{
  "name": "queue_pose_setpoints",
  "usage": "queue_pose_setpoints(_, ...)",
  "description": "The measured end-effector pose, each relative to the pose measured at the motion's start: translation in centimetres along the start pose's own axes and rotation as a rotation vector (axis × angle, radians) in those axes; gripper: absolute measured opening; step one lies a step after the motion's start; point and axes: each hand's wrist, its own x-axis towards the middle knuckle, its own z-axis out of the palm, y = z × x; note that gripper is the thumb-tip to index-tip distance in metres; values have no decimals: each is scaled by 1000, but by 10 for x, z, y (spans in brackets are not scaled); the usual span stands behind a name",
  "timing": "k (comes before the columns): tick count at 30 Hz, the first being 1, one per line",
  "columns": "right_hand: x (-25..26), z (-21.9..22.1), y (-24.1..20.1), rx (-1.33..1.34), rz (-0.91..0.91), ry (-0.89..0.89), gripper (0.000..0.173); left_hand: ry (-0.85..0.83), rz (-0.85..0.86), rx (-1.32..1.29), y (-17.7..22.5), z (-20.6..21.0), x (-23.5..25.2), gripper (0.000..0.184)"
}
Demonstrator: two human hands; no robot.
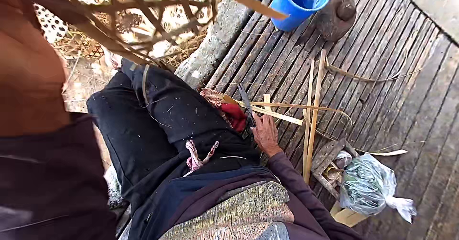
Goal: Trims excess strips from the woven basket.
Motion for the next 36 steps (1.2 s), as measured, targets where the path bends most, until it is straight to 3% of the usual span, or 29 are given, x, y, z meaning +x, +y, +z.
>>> queue_pose_setpoints(2,-3,7,2,-33,-1,14,55,23,-30,-183,9,40,-14,24)
queue_pose_setpoints(5,0,4,2,-7,17,-9,54,295,-138,-193,56,129,-33,18)
queue_pose_setpoints(8,5,-15,6,226,81,-106,55,320,-100,-199,75,157,-37,25)
queue_pose_setpoints(10,1,-25,17,453,91,-148,56,299,-82,-218,79,160,-35,28)
queue_pose_setpoints(13,-16,-29,23,556,73,-219,53,325,-105,-236,78,165,-35,28)
queue_pose_setpoints(15,-29,-21,15,453,30,-262,55,340,-124,-234,77,168,-37,28)
queue_pose_setpoints(19,-40,11,-8,121,-137,-5,55,346,-100,-223,76,168,-40,24)
queue_pose_setpoints(21,-31,13,-9,124,-133,21,57,345,-78,-215,76,164,-38,23)
queue_pose_setpoints(24,-29,-9,-1,326,-31,-77,56,322,-51,-164,78,159,-39,25)
queue_pose_setpoints(27,-35,-31,17,544,-15,20,53,346,-26,-162,76,157,-36,25)
queue_pose_setpoints(30,-45,-48,24,814,-95,74,61,411,-25,-169,72,158,-33,24)
queue_pose_setpoints(33,-49,-54,6,1128,-194,-8,66,422,-36,-184,73,157,-31,24)
queue_pose_setpoints(36,-45,-48,-19,1469,-212,-183,51,410,-43,-186,73,157,-33,23)
